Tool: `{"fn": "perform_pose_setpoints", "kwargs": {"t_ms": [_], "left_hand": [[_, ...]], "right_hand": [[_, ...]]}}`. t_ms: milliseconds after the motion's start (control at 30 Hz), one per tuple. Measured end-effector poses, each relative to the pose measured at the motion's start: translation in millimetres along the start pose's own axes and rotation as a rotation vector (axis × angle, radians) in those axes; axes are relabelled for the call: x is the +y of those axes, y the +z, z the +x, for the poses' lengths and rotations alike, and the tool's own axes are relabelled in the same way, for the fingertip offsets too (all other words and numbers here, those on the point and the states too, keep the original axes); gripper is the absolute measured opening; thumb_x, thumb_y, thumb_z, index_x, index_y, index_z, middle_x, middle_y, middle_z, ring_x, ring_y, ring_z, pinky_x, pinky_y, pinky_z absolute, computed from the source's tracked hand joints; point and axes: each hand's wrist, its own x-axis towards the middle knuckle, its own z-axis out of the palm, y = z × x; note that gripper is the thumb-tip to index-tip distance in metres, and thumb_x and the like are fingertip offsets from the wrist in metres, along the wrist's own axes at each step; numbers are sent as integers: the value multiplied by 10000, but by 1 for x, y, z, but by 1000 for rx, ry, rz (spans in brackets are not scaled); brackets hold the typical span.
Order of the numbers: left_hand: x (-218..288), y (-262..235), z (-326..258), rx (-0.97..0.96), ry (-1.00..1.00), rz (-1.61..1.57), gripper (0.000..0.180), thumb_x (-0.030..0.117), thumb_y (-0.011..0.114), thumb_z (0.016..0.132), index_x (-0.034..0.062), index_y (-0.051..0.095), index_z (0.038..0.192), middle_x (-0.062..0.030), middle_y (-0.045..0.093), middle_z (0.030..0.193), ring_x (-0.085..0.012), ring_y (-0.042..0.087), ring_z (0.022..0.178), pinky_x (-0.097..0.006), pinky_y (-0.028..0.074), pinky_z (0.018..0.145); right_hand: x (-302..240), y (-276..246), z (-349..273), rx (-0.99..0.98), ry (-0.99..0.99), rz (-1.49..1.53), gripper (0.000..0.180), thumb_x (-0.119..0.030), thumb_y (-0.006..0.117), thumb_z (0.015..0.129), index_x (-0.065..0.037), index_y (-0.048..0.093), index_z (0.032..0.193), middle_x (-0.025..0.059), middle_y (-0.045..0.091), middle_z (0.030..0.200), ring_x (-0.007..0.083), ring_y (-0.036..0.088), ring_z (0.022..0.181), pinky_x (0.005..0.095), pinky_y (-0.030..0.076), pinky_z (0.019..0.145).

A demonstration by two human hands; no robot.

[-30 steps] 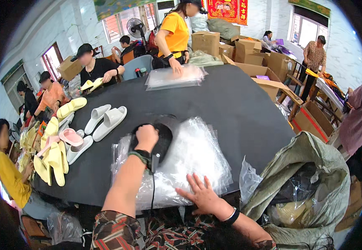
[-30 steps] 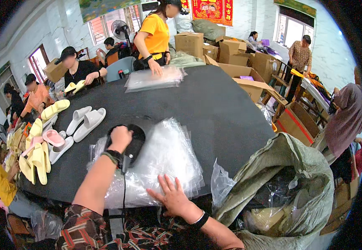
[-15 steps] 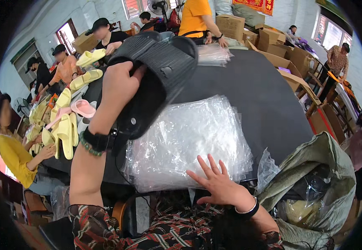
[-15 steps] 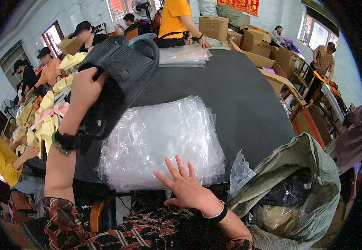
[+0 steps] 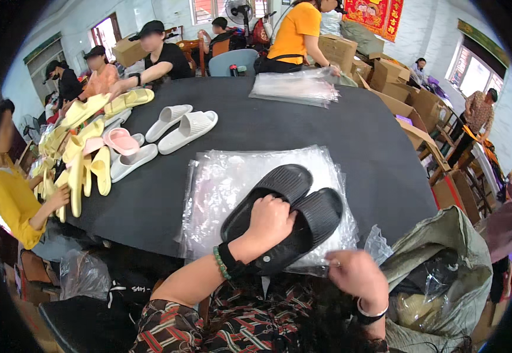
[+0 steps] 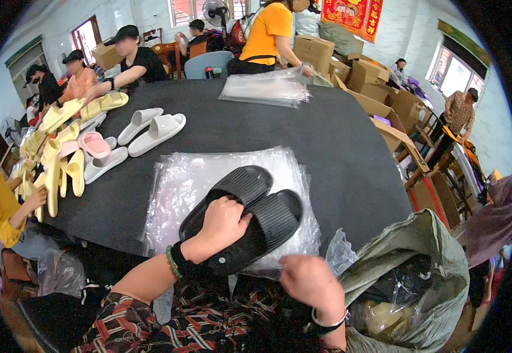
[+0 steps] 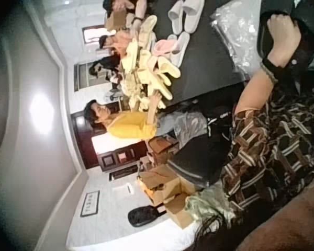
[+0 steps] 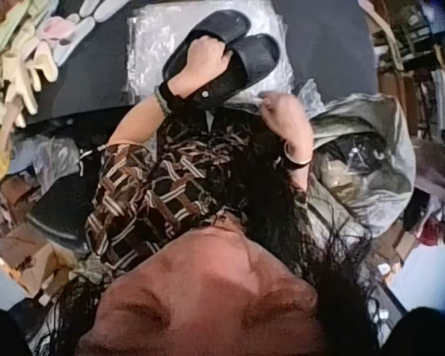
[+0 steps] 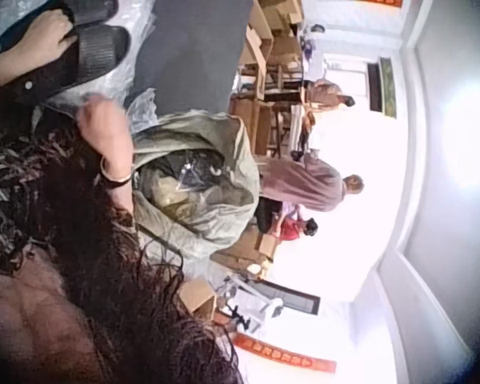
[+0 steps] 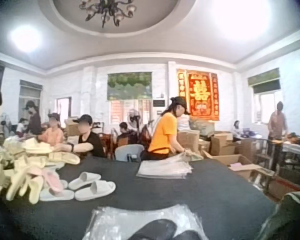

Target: Packaging various plastic slippers into individual plastic bags at a shared workspace.

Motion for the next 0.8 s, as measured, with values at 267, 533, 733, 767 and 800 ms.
{"fn": "perform_pose_setpoints", "kwargs": {"t_ms": [267, 533, 733, 767, 800], "left_hand": [[-24, 29, -22, 83, -22, 16, 287, 252, 715, 812, 8, 635, 685, -154, 657, 793, -356, 613, 845, -484, 462, 772], [-44, 16, -30, 68, -27, 22, 280, 278, 721, 809, 24, 658, 709, -129, 668, 819, -329, 614, 858, -453, 458, 759], [-49, 7, -31, 56, -43, 29, 277, 274, 703, 819, 15, 673, 724, -136, 682, 827, -328, 620, 871, -446, 462, 747], [-51, 6, -31, 48, -36, 33, 279, 274, 699, 821, 15, 674, 720, -138, 686, 828, -328, 624, 872, -443, 463, 743], [-58, 2, -31, 62, -30, 24, 290, 274, 697, 818, 17, 673, 688, -149, 681, 785, -343, 632, 824, -461, 471, 715]], "right_hand": [[73, 84, 52, 223, 109, 196, 717, -287, 565, 993, 34, 213, 1529, 294, 277, 1560, 461, 255, 1456, 494, 258, 1177], [74, 103, 52, 16, 119, -103, 949, -501, 582, 944, 47, 105, 1555, 256, 182, 1615, 457, 167, 1490, 538, 183, 1193], [74, 110, 51, 64, 84, -240, 1174, -624, 701, 761, 81, 166, 1532, 259, 245, 1591, 485, 202, 1469, 549, 200, 1183], [74, 111, 51, 62, 73, -241, 1174, -624, 701, 761, 81, 166, 1532, 259, 245, 1591, 485, 202, 1469, 549, 200, 1183], [74, 112, 52, 24, 93, -249, 1161, -642, 682, 770, 87, 186, 1526, 262, 245, 1591, 484, 193, 1473, 545, 194, 1185]]}}
